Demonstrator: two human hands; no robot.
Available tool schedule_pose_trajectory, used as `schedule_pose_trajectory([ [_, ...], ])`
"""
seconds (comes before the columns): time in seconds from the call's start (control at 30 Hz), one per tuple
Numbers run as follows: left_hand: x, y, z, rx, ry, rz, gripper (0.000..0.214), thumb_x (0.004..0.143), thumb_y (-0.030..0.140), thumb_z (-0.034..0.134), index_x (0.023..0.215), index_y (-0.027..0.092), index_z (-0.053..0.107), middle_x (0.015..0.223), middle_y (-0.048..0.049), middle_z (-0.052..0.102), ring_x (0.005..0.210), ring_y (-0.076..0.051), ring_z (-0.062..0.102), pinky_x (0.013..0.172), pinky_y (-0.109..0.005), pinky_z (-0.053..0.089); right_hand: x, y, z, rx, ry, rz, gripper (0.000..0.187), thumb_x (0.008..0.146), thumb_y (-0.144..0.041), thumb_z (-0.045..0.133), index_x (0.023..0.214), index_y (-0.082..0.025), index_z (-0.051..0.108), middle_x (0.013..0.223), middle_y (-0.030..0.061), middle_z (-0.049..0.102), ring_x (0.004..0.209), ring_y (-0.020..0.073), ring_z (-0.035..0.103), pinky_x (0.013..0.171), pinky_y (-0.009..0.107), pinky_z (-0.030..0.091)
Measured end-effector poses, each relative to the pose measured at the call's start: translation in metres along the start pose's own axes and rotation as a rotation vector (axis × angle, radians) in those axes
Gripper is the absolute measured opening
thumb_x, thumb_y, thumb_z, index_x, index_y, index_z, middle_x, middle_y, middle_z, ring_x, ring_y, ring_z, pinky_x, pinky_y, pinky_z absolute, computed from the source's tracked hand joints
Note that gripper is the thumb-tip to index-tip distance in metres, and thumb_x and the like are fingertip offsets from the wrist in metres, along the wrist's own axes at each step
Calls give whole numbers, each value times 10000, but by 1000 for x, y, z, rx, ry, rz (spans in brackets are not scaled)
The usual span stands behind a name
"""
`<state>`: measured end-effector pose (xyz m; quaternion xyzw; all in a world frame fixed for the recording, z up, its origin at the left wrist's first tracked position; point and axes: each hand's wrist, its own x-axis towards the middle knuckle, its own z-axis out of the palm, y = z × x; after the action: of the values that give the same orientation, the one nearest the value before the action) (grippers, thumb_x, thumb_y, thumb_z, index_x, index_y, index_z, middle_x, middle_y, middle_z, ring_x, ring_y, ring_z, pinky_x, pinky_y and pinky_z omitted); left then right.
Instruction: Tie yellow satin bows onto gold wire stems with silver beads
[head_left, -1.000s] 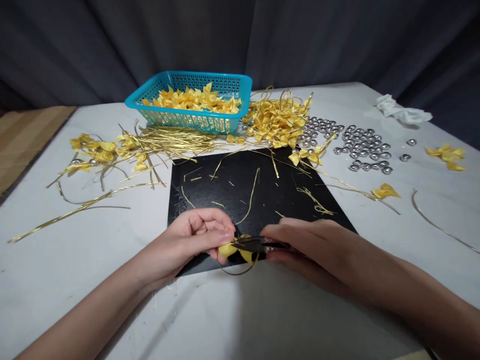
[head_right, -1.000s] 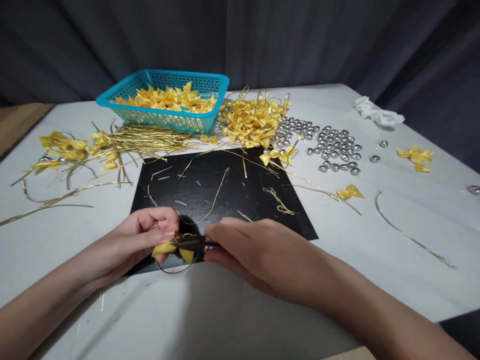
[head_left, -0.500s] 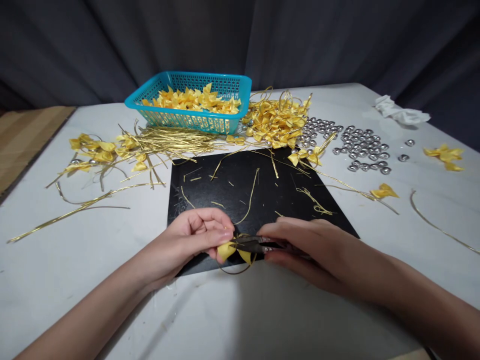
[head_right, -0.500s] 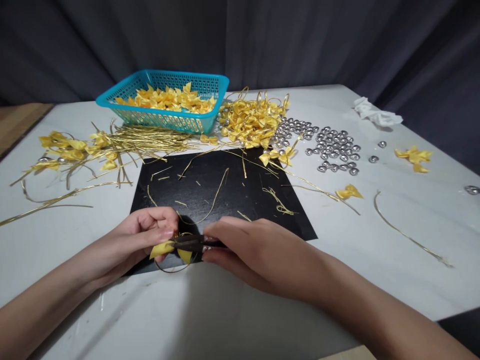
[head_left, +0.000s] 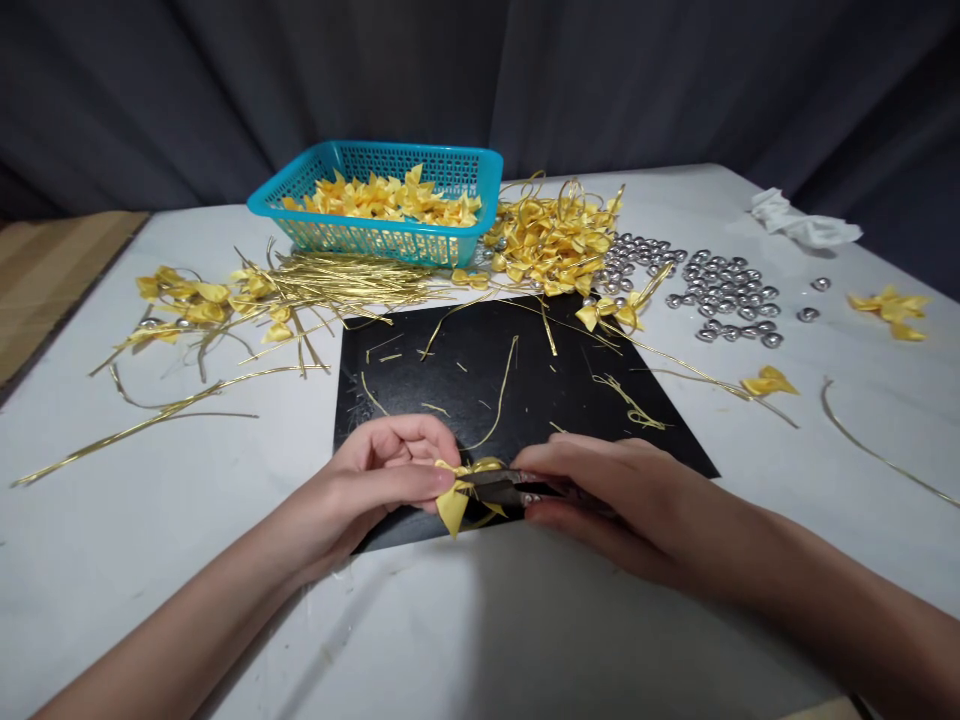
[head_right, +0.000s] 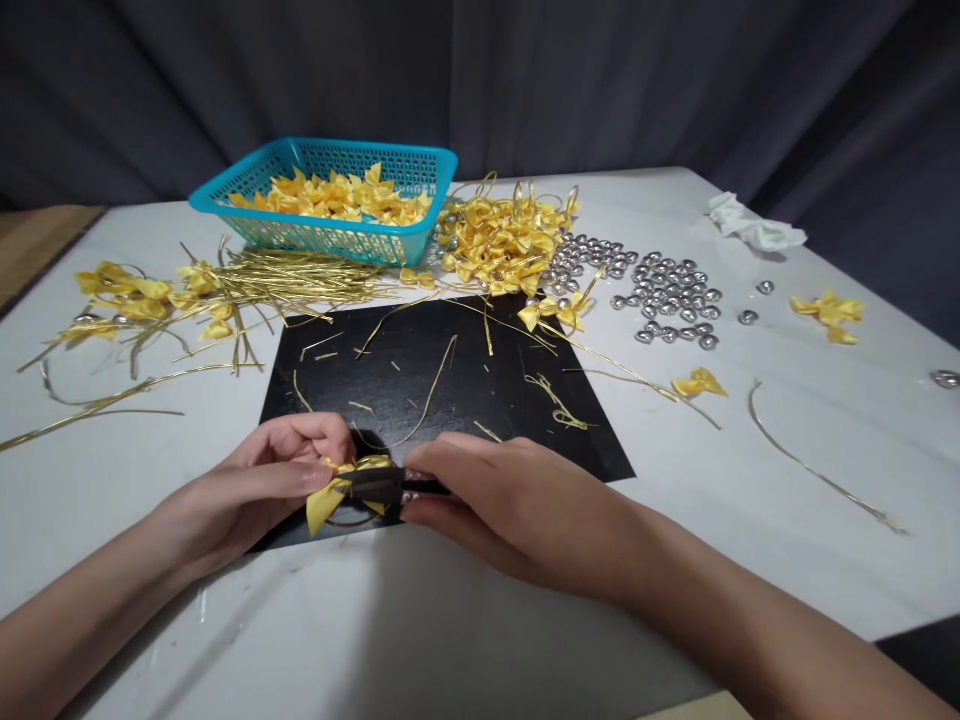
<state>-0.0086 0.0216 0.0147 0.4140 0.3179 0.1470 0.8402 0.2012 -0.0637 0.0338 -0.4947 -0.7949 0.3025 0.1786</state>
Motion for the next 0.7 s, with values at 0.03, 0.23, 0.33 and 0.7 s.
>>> schedule_pose_trajectory([
  [0.03, 0, 0, 0, -4, -1, 0, 132, 642, 218, 776, 665, 147, 666, 595, 15, 644, 530, -50, 535, 515, -103, 406, 0, 0, 0, 2, -2, -2, 221, 936, -280, 402, 1037, -157, 555, 785, 26, 622, 590, 102, 561, 527, 196, 388],
  [0.23, 1, -1, -2, -26, -5, 23, 151, 611, 191, 797, 629, 144, 654, 519, 39, 593, 477, -28, 480, 487, -88, 369, 0, 0, 0, 39, 15, -46, 190, 929, -256, 431, 1010, -135, 553, 749, 13, 601, 556, 84, 522, 523, 181, 376],
  [0.33, 1, -2, -2, -28, 0, 28, 152, 607, 193, 800, 637, 144, 659, 515, 40, 575, 471, -27, 465, 482, -90, 364, 0, 0, 0, 63, 24, -62, 180, 927, -241, 437, 1013, -129, 549, 746, 8, 596, 559, 77, 517, 529, 174, 377],
  [0.7, 2, -2, -1, -36, -19, -8, 153, 587, 126, 784, 619, 126, 634, 546, 26, 600, 470, -32, 488, 458, -81, 386, 0, -2, 3, 52, 28, -22, 171, 927, -257, 440, 994, -153, 558, 723, -3, 594, 530, 79, 509, 498, 185, 346],
])
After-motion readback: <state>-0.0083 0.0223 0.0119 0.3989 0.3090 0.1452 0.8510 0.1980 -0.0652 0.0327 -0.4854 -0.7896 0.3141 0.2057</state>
